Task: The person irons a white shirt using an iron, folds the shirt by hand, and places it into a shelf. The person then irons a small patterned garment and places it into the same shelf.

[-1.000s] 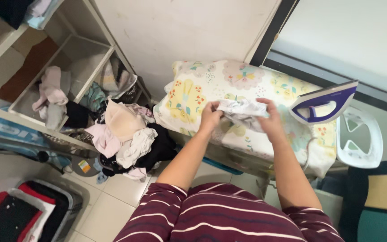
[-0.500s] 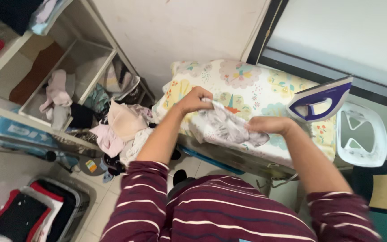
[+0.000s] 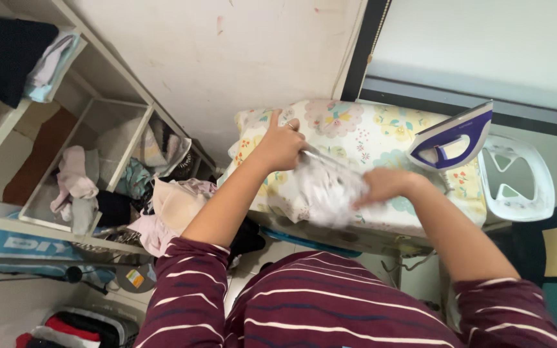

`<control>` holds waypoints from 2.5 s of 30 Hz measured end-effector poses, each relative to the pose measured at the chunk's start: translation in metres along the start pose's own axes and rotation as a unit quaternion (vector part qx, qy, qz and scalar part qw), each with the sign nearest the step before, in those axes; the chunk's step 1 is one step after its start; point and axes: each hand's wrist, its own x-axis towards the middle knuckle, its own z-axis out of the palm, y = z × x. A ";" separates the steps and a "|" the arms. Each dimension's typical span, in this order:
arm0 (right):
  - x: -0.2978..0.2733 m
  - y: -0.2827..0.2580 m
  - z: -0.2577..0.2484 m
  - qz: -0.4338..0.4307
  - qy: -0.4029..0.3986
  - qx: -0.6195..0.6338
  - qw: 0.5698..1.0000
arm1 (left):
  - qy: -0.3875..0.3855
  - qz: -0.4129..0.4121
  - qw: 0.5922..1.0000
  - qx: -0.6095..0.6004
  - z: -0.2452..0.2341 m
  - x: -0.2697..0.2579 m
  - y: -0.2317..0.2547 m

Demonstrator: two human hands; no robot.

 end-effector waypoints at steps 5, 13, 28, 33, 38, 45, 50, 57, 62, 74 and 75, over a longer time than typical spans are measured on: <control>0.012 -0.005 0.001 0.073 0.066 -0.076 0.992 | 0.208 0.027 0.962 0.173 0.022 0.006 -0.005; -0.033 0.010 -0.034 -0.002 0.121 0.217 0.969 | 0.030 0.052 0.967 -0.249 0.015 -0.008 -0.035; -0.030 0.038 -0.015 -0.269 0.294 0.502 0.768 | -0.067 -0.014 0.882 -0.466 0.035 0.003 -0.039; -0.032 0.038 -0.015 -0.321 0.272 0.495 0.760 | 0.049 0.118 0.765 -0.631 0.049 0.010 -0.055; -0.033 0.043 -0.015 -0.100 0.333 0.413 0.842 | 0.061 0.062 0.778 -0.622 0.037 0.001 -0.071; -0.037 0.030 -0.021 -0.142 0.582 0.262 0.756 | 0.209 0.003 0.926 -0.313 0.016 0.013 -0.022; -0.032 0.021 0.037 -0.158 0.477 0.290 0.815 | 0.166 0.059 0.969 -0.172 0.048 -0.017 -0.013; 0.041 0.030 0.101 -0.093 0.410 0.400 0.814 | 0.139 -0.076 0.959 -0.236 0.122 -0.017 -0.018; 0.127 0.015 0.103 0.085 0.395 0.476 0.781 | 0.154 -0.209 0.919 -0.297 0.168 0.053 0.010; 0.112 -0.012 0.083 0.027 0.517 0.316 0.795 | 0.159 -0.228 0.934 -0.226 0.176 0.036 -0.006; 0.102 -0.012 0.082 0.080 0.452 0.412 0.787 | 0.175 -0.212 0.932 -0.236 0.170 0.027 -0.002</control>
